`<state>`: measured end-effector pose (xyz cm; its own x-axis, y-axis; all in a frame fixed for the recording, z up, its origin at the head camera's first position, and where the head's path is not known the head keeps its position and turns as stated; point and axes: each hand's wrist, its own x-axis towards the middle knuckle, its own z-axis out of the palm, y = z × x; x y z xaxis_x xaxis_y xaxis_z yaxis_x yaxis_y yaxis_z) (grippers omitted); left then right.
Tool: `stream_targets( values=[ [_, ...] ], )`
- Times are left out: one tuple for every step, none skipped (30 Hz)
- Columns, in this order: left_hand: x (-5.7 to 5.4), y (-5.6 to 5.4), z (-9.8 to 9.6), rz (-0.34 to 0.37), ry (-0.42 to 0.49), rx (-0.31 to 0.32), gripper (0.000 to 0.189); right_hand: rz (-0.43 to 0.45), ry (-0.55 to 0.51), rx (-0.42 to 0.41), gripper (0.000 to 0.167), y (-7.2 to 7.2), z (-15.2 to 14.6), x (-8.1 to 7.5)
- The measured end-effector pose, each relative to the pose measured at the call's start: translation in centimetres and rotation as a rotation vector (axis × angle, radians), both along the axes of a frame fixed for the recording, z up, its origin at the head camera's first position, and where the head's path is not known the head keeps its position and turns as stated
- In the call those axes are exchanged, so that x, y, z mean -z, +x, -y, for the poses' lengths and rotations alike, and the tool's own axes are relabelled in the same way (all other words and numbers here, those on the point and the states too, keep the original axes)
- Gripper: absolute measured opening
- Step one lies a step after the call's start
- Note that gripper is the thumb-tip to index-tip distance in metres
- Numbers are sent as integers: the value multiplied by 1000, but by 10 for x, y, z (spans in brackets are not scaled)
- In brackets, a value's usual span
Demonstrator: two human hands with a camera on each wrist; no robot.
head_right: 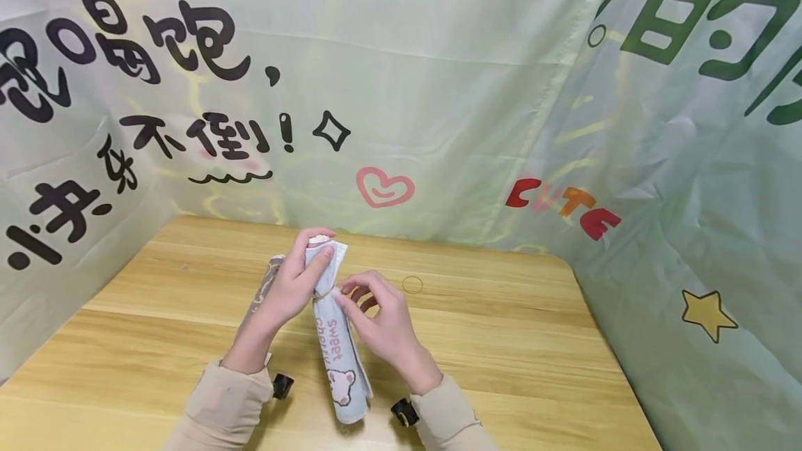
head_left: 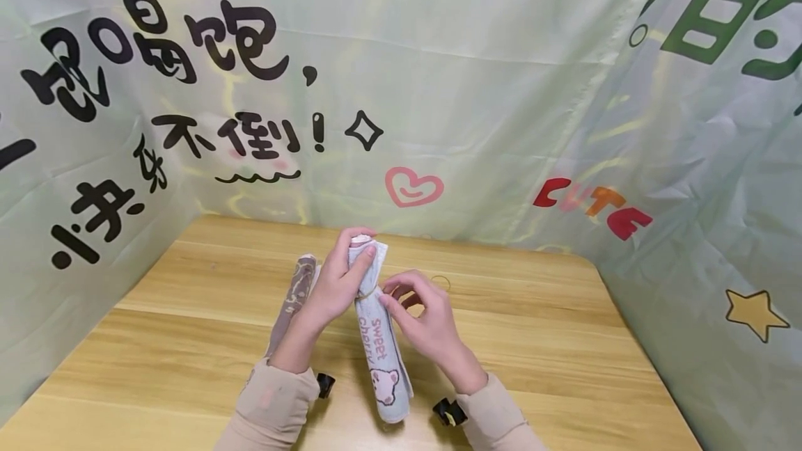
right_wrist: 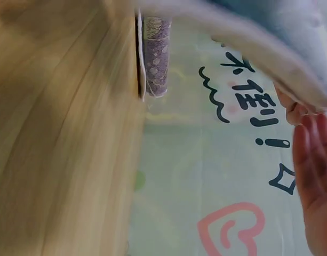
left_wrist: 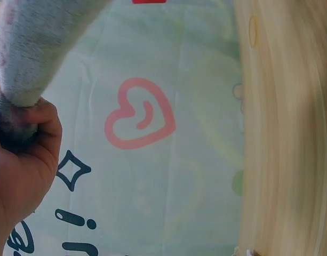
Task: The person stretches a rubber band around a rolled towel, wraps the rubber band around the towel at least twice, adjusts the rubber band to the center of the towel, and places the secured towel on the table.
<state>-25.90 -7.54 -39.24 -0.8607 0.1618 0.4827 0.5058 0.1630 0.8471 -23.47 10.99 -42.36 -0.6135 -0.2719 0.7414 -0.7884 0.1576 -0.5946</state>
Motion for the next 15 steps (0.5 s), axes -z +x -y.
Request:
stream_targets(
  values=[
    [0, 0, 0, 1, 11, 4, 28, -40, -20, -8, 21, 0, 0, -1],
    [0, 0, -1, -1, 15, 3, 27, -74, -34, -13, 22, 0, 0, -1],
    [0, 0, -1, -7, 14, -4, 27, -101, -46, -18, 23, -1, 1, -1],
    [0, 1, -2, -10, 11, -10, 27, -127, -57, -24, 24, -1, 1, -2],
    [0, 1, -2, -15, 10, -14, 26, -153, -64, -29, 26, -1, 1, -2],
    [1, 1, -3, -20, 9, -20, 26, -169, -67, -32, 26, -2, 2, -2],
    [1, 1, -4, -23, 10, -25, 26, -185, -66, -32, 26, -2, 2, -2],
    [1, 1, -4, -27, 15, -29, 26, -204, -63, -32, 27, -2, 2, -2],
    [1, 2, -5, -29, 20, -35, 26, -224, -59, -33, 27, -2, 3, -2],
    [1, 2, -5, -30, 28, -40, 25, -243, -53, -32, 27, -3, 3, -2],
    [1, 2, -6, -32, 40, -42, 25, -259, -45, -30, 27, -3, 4, -2],
    [1, 2, -7, -34, 53, -44, 25, -282, -37, -27, 26, -3, 4, -2],
    [1, 2, -8, -35, 71, -40, 24, -301, -33, -27, 26, -4, 5, -2],
    [1, 3, -10, -36, 89, -35, 24, -319, -30, -26, 25, -4, 5, -1],
    [1, 3, -11, -36, 109, -27, 24, -330, -27, -26, 24, -4, 5, -1]
  ],
)
